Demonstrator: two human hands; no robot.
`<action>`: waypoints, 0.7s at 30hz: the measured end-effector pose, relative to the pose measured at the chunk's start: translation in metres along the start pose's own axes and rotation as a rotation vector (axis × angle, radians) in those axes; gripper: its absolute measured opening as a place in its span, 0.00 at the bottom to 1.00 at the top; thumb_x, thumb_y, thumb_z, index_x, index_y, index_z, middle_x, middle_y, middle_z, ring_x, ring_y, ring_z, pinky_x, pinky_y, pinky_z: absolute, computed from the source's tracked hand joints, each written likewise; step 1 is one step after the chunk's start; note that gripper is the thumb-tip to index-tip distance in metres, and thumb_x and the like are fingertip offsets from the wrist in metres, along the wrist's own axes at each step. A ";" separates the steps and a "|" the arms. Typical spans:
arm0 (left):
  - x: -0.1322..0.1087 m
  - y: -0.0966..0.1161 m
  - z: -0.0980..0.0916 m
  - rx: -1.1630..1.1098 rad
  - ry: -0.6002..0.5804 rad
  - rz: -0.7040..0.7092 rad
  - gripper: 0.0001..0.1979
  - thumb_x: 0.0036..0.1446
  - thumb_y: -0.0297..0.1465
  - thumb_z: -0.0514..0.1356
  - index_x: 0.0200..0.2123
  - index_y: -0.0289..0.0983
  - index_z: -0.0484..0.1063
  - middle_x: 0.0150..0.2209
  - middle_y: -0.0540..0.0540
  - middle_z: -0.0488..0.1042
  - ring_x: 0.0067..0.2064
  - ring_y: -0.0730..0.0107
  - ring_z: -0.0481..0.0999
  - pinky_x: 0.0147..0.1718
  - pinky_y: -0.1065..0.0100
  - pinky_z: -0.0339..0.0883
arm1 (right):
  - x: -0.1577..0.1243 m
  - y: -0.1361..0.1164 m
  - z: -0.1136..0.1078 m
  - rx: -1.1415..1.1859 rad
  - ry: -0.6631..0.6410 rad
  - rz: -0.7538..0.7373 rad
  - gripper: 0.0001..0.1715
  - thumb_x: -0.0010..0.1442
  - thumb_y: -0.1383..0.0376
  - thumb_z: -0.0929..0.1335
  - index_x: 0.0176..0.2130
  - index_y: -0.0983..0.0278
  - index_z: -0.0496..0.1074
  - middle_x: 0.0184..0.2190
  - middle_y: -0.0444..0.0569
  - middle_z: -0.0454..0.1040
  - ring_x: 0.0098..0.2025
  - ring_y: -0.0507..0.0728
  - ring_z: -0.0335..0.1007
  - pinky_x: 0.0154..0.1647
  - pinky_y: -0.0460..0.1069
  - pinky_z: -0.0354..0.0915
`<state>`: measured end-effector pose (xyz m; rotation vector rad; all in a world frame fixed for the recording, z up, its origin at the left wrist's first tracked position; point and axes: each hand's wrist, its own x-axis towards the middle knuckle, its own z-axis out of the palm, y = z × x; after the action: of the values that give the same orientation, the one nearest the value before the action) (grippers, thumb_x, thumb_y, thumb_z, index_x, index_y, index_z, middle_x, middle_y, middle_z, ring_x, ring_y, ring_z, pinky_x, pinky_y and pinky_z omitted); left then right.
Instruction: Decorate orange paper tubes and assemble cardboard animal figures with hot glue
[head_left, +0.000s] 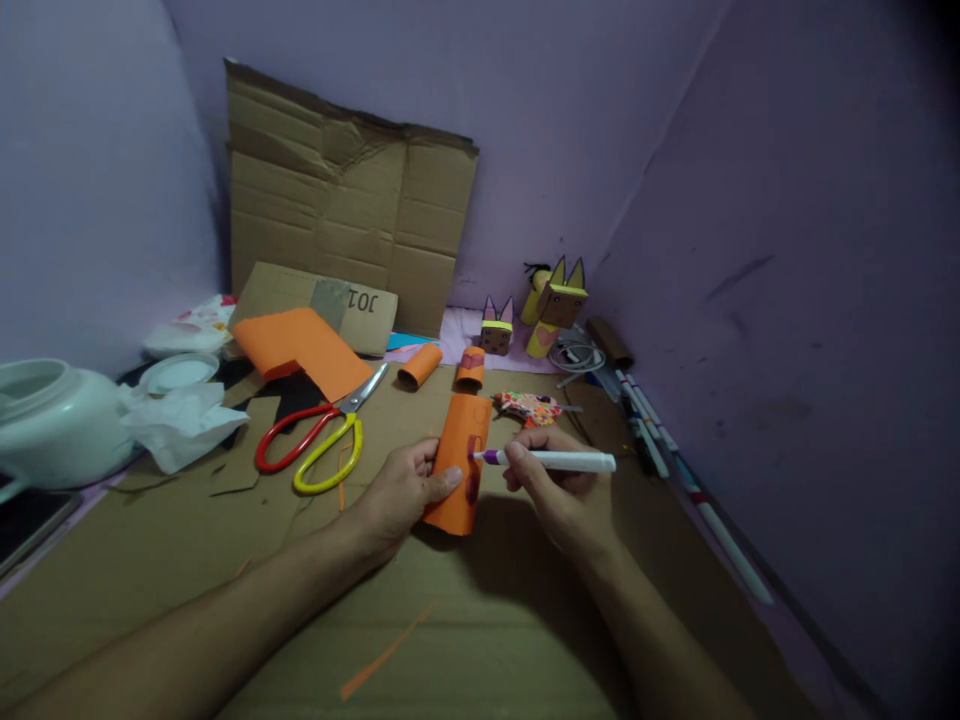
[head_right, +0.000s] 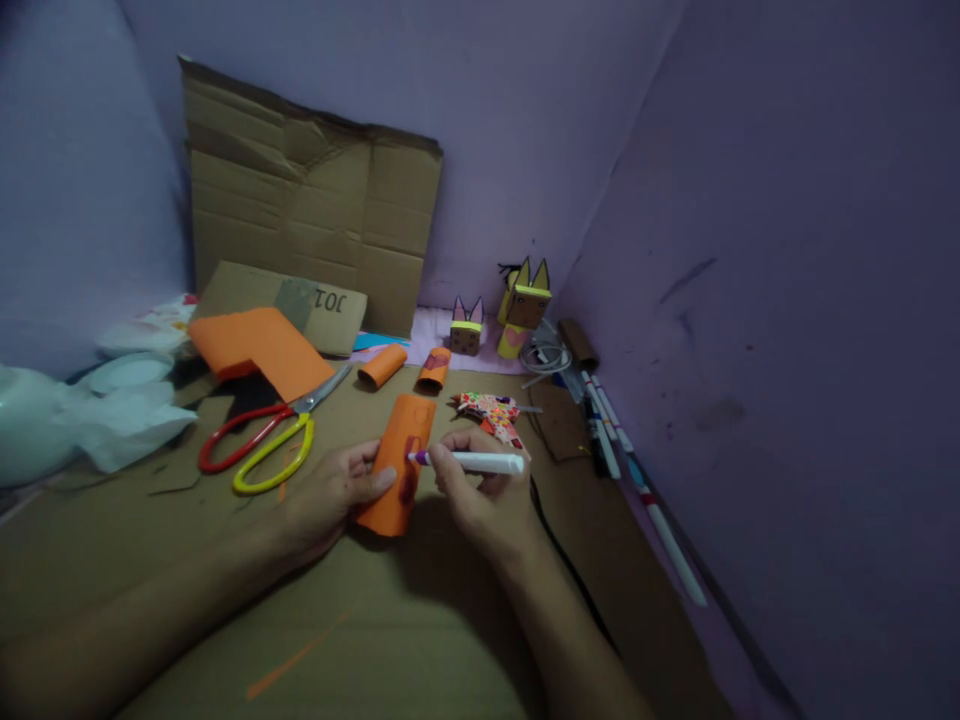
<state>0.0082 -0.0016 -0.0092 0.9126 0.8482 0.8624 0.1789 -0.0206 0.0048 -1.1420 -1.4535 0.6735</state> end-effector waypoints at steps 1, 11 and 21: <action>0.000 0.000 0.000 -0.003 0.006 -0.004 0.21 0.39 0.36 0.71 0.36 0.33 0.72 0.31 0.45 0.76 0.34 0.64 0.74 0.39 0.62 0.66 | 0.000 0.000 0.000 -0.008 -0.003 -0.004 0.12 0.58 0.60 0.68 0.26 0.63 0.71 0.17 0.43 0.70 0.19 0.50 0.64 0.20 0.45 0.60; 0.000 0.002 0.001 -0.005 0.015 0.000 0.20 0.37 0.35 0.71 0.35 0.33 0.72 0.30 0.47 0.75 0.32 0.66 0.74 0.36 0.64 0.66 | 0.002 -0.001 0.001 0.033 0.047 0.000 0.12 0.57 0.59 0.68 0.27 0.63 0.71 0.17 0.43 0.70 0.18 0.51 0.66 0.19 0.45 0.62; -0.001 0.002 0.001 -0.020 0.016 -0.014 0.23 0.36 0.36 0.72 0.36 0.33 0.71 0.30 0.47 0.75 0.32 0.67 0.73 0.37 0.63 0.66 | 0.001 0.002 0.000 0.017 0.006 0.007 0.12 0.58 0.60 0.68 0.26 0.63 0.71 0.16 0.42 0.69 0.19 0.50 0.65 0.20 0.44 0.61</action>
<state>0.0081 -0.0021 -0.0066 0.8824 0.8573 0.8653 0.1795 -0.0192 0.0036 -1.1355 -1.4362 0.6859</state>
